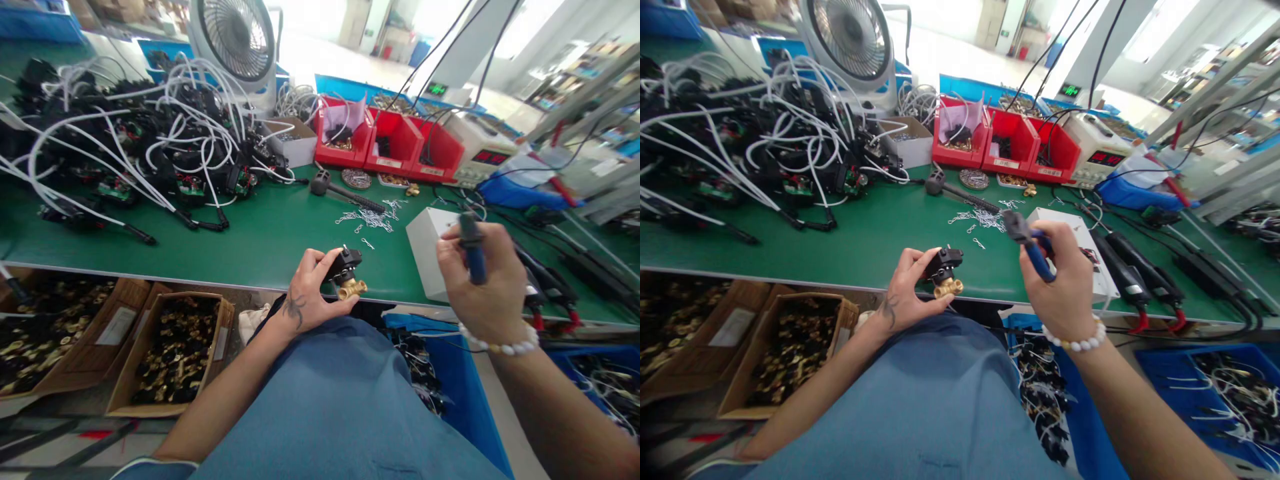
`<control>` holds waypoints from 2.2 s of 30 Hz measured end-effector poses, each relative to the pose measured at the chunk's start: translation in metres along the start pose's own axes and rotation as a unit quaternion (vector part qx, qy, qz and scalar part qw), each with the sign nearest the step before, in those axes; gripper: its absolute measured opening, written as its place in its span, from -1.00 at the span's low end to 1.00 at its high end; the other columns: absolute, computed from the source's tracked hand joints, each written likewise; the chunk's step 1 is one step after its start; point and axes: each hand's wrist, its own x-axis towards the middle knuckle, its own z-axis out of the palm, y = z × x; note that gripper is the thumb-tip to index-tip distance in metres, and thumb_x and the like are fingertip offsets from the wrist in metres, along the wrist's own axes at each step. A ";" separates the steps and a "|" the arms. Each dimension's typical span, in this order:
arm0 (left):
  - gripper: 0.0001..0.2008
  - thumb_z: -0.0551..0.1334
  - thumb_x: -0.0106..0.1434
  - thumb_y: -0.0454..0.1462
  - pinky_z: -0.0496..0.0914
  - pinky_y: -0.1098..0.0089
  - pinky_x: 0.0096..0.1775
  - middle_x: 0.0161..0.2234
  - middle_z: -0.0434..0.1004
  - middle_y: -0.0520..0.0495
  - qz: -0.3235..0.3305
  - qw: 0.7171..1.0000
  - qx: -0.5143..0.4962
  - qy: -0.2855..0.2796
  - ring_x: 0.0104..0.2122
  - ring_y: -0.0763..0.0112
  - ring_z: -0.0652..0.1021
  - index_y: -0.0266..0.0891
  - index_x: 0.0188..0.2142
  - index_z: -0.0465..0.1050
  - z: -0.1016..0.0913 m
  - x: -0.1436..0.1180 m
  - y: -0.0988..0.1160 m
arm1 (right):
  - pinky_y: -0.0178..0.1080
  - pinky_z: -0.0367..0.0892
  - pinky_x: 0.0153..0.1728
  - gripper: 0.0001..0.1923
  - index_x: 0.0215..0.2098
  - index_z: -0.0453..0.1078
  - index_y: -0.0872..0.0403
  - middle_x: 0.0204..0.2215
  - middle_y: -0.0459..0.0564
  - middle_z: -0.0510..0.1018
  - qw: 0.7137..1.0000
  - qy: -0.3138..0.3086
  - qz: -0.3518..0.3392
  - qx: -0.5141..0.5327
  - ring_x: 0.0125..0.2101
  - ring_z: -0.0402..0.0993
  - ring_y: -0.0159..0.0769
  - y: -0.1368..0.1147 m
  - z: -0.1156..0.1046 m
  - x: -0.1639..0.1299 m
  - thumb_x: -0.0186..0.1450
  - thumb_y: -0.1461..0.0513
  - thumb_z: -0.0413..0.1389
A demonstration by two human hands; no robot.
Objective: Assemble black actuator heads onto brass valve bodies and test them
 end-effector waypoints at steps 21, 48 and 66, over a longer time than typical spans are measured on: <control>-0.30 0.41 0.06 -0.16 0.50 0.18 -0.07 -0.05 0.33 -0.14 -0.012 1.000 -0.002 0.022 -0.07 0.19 0.48 -0.19 0.16 0.23 0.004 -0.001 0.005 | -0.33 0.36 -0.41 -0.72 -0.03 0.40 0.08 -0.30 -0.01 0.56 0.969 -0.218 -0.014 0.113 -0.41 0.50 -0.34 -0.006 0.008 -0.003 0.36 0.15 0.04; -0.61 0.46 0.00 -0.30 0.50 0.08 -0.04 -0.01 0.40 -0.22 -0.043 0.996 -0.076 0.026 0.04 0.10 0.49 -0.19 -0.23 0.34 0.000 -0.003 0.009 | -0.28 0.40 -0.28 -0.71 -0.06 0.45 0.06 -0.20 0.00 0.56 0.869 -0.356 -0.051 0.340 -0.31 0.47 -0.31 -0.013 0.034 0.000 0.35 0.07 0.12; -0.62 0.47 0.02 -0.26 0.52 0.08 -0.10 -0.02 0.41 -0.22 -0.047 0.998 -0.030 0.031 0.04 0.08 0.48 -0.21 -0.24 0.34 0.002 -0.003 0.014 | -0.23 0.24 -0.41 -0.84 -0.12 0.32 0.08 -0.35 0.03 0.44 0.998 0.044 0.010 0.038 -0.46 0.32 -0.29 -0.001 0.003 -0.019 0.39 0.20 -0.03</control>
